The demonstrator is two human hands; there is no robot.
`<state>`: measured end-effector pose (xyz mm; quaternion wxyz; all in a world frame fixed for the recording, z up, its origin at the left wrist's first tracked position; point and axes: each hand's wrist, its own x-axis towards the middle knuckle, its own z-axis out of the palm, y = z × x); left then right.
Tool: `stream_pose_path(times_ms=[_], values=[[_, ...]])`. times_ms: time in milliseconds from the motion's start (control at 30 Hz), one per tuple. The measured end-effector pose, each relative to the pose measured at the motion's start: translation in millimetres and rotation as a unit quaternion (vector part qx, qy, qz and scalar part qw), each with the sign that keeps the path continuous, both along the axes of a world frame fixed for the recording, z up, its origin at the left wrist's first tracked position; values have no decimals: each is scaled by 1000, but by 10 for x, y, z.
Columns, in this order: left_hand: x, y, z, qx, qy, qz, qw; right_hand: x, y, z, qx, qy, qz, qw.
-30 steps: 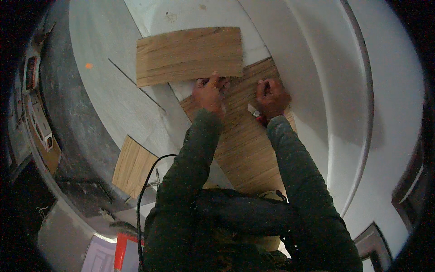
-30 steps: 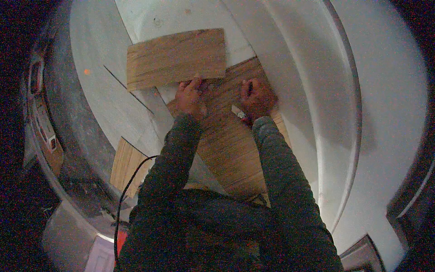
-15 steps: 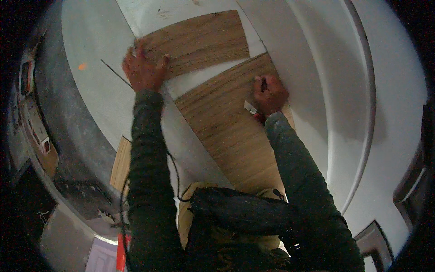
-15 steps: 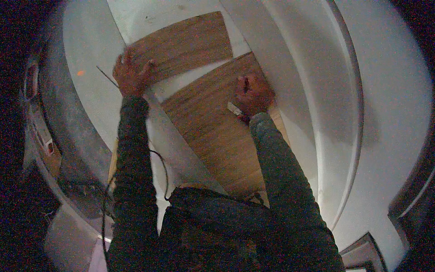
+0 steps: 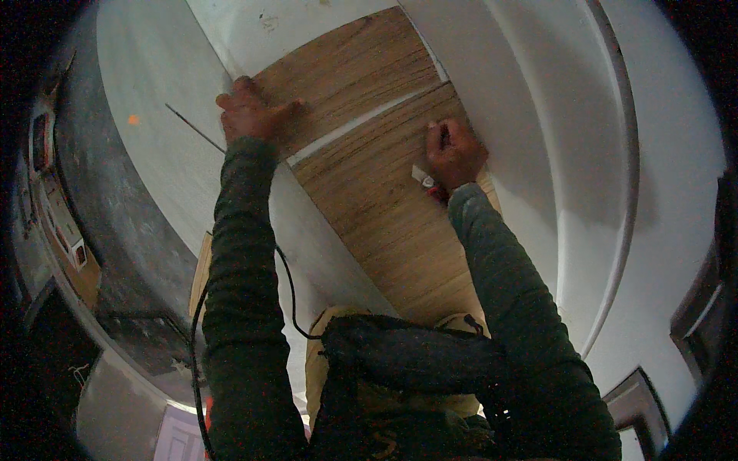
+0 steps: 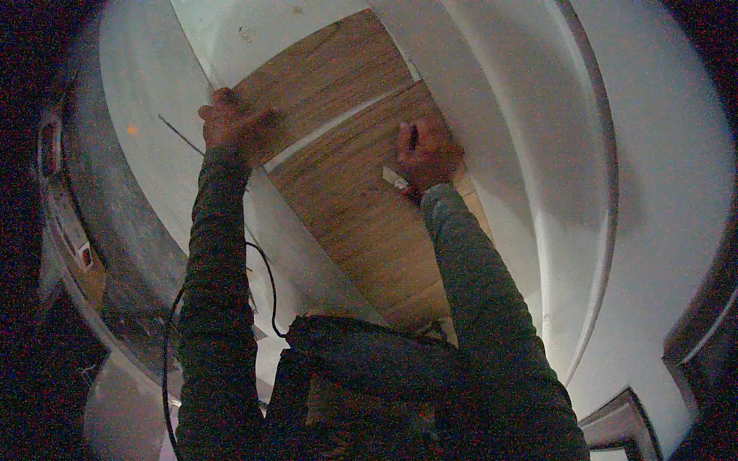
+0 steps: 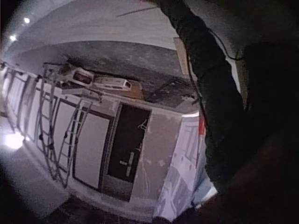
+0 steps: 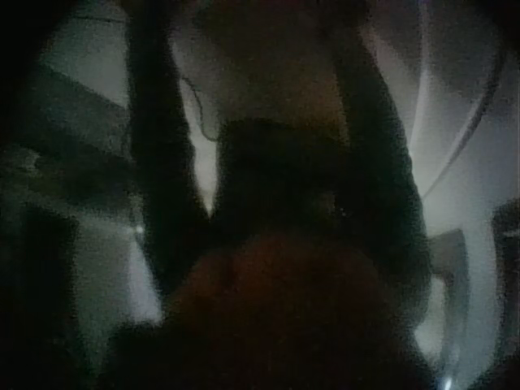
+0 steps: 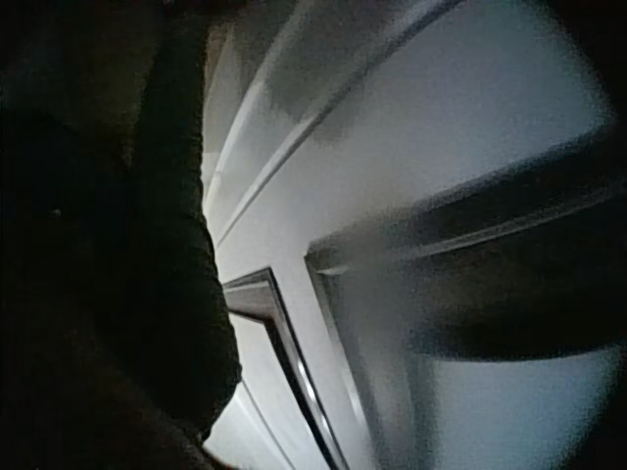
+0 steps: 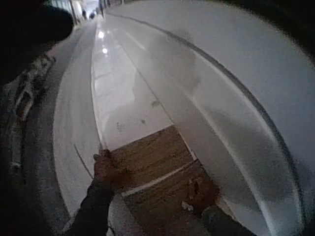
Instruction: The person uses a utility knife to cut along a marked line on a piece of wood-patterned flooring material, then fits the piece against a wall and continues scoring it.
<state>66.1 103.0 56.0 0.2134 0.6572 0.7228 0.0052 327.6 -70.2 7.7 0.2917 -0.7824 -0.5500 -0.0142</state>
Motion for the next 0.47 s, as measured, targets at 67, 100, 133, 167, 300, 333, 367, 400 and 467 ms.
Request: stream_pose_path(times_ms=[67, 100, 133, 167, 300, 333, 367, 400, 467], values=[[52, -65, -70, 26, 32, -8, 999, -27, 0, -10, -13, 2, -1, 1000], [158, -113, -28, 25, 29, -9, 999, 9, -20, -24, -30, -3, -4, 1000], [256, -168, 22, 15, 31, 10, 999, 45, -34, -42, -32, -6, -5, 999], [282, -187, 89, 8, 38, 30, 999, 45, -16, -42, -12, -3, 1, 1000], [191, -209, -34, 31, 45, 7, 998, 37, -46, -7, -39, -1, -3, 999], [148, -217, -65, 28, 33, -14, 999, 15, -67, -1, -37, 0, -3, 999], [130, -228, -71, 22, 21, -37, 999, -4, -101, -5, -22, 7, -7, 1000], [111, -234, -81, 22, 20, -37, 999, -22, -128, -11, -7, 15, -12, 1000], [62, -245, -47, 17, 27, -63, 998, -9, -152, -36, -3, 23, -8, 1000]])
